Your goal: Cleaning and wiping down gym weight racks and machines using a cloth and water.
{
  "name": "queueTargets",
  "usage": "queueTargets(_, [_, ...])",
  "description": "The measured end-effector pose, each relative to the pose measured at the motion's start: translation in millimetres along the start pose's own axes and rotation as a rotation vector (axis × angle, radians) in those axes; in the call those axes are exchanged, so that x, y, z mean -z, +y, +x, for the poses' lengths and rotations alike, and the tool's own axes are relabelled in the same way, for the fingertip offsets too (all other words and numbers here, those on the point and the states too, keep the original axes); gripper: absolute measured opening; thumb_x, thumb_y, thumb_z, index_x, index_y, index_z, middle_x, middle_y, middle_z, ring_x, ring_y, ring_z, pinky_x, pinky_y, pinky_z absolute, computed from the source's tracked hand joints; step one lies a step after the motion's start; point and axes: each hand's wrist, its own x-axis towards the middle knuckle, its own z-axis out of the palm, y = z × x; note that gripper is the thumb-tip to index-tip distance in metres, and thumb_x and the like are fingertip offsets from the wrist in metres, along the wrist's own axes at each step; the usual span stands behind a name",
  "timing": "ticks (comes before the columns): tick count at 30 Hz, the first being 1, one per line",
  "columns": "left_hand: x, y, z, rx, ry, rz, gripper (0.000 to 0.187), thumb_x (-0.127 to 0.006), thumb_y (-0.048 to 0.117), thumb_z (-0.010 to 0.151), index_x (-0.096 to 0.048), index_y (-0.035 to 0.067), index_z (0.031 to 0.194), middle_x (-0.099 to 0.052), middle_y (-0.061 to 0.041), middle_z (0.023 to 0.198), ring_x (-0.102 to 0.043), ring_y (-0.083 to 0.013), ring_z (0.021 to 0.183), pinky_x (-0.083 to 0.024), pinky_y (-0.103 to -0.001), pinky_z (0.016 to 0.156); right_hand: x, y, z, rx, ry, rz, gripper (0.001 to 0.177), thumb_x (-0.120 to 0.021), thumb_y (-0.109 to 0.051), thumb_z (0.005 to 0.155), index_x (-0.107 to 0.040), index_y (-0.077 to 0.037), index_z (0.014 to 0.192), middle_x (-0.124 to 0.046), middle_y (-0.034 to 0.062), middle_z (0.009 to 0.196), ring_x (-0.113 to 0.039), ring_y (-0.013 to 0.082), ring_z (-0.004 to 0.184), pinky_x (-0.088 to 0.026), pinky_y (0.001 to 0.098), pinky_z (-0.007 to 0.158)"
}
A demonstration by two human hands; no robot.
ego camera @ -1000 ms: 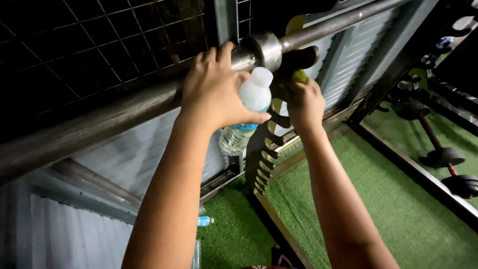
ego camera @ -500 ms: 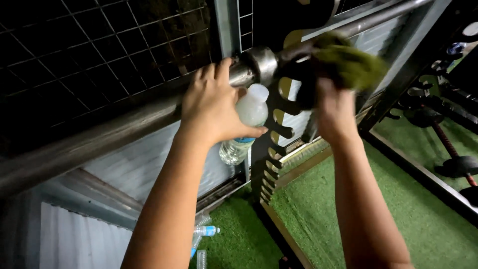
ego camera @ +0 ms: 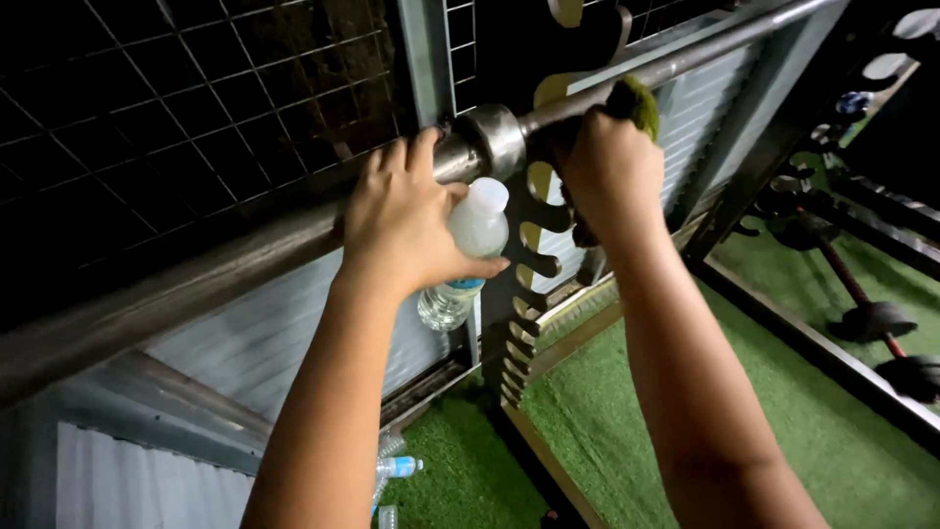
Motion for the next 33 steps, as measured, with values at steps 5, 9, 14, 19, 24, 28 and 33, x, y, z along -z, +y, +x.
queueTargets(5, [3.2, -0.6, 0.3, 0.064, -0.042, -0.016, 0.078, -0.090, 0.075, 0.039, -0.082, 0.027, 0.101, -0.037, -0.014, 0.153, -0.038, -0.0410, 0.136, -0.032, -0.050, 0.114, 19.0, -2.8, 0.6, 0.024, -0.054, 0.082, 0.043, -0.073, -0.045, 0.093, -0.073, -0.003, 0.092, -0.071, 0.0227, 0.078, -0.070, 0.0440, 0.074, -0.056, 0.0526, 0.066])
queueTargets(9, [0.0, -4.5, -1.2, 0.035, -0.040, -0.027, 0.076, -0.091, 0.072, 0.041, -0.082, 0.028, 0.102, -0.039, -0.014, 0.151, -0.039, -0.0412, 0.135, -0.033, -0.051, 0.114, -9.4, 9.0, -10.2, 0.088, 0.062, 0.283, 0.043, -0.068, -0.044, 0.103, -0.069, -0.001, 0.102, -0.071, 0.0246, 0.084, -0.069, 0.0466, 0.079, -0.055, 0.0536, 0.068])
queueTargets(14, [-5.7, -9.4, -1.2, -0.075, 0.054, -0.016, 0.076, -0.092, 0.073, 0.043, -0.083, 0.024, 0.099, -0.038, -0.021, 0.152, -0.041, -0.0427, 0.131, -0.032, -0.052, 0.112, -34.8, 9.7, -20.4, -0.147, 0.174, 0.334, 0.045, -0.061, -0.044, 0.108, -0.053, 0.000, 0.112, -0.069, 0.0304, 0.088, -0.066, 0.0526, 0.086, -0.053, 0.0579, 0.069])
queueTargets(19, [-2.9, -10.0, -1.4, -0.026, -0.020, -0.020, 0.074, -0.088, 0.073, 0.044, -0.082, 0.027, 0.101, -0.040, -0.015, 0.150, -0.043, -0.0405, 0.130, -0.038, -0.047, 0.110, -46.5, 9.4, -32.3, -0.203, 0.238, 0.425, 0.035, -0.058, -0.035, 0.109, -0.051, -0.002, 0.114, -0.069, 0.0309, 0.090, -0.066, 0.0532, 0.088, -0.051, 0.0588, 0.071])
queueTargets(24, [-6.8, -11.6, -0.7, -0.080, 0.022, 0.022, 0.075, -0.088, 0.076, 0.046, -0.081, 0.025, 0.100, -0.040, -0.017, 0.148, -0.043, -0.0399, 0.129, -0.037, -0.047, 0.109, -86.8, 23.5, -75.6, -0.171, 0.640, 0.657, 0.023, -0.045, -0.021, 0.115, -0.049, -0.004, 0.128, -0.068, 0.0290, 0.115, -0.068, 0.0477, 0.106, -0.053, 0.0522, 0.091])
queueTargets(28, [-6.7, -12.8, -0.9, -0.055, -0.001, 0.034, 0.078, -0.087, 0.075, 0.046, -0.080, 0.024, 0.105, -0.039, -0.016, 0.149, -0.043, -0.0398, 0.129, -0.038, -0.047, 0.108, -98.4, 20.3, -89.2, 0.058, 0.528, 0.436, 0.030, -0.048, -0.017, 0.111, -0.048, -0.006, 0.138, -0.062, 0.0289, 0.124, -0.061, 0.0496, 0.112, -0.049, 0.0529, 0.096])
queueTargets(33, [-3.2, -10.7, 0.6, -0.064, -0.052, 0.064, 0.078, -0.087, 0.076, 0.048, -0.080, 0.023, 0.105, -0.037, -0.019, 0.150, -0.043, -0.0390, 0.129, -0.036, -0.047, 0.111, -69.6, 15.3, -61.5, -0.150, -0.067, 0.262, 0.031, -0.057, -0.032, 0.100, -0.072, -0.012, 0.118, -0.072, 0.0222, 0.098, -0.069, 0.0451, 0.086, -0.054, 0.0536, 0.075])
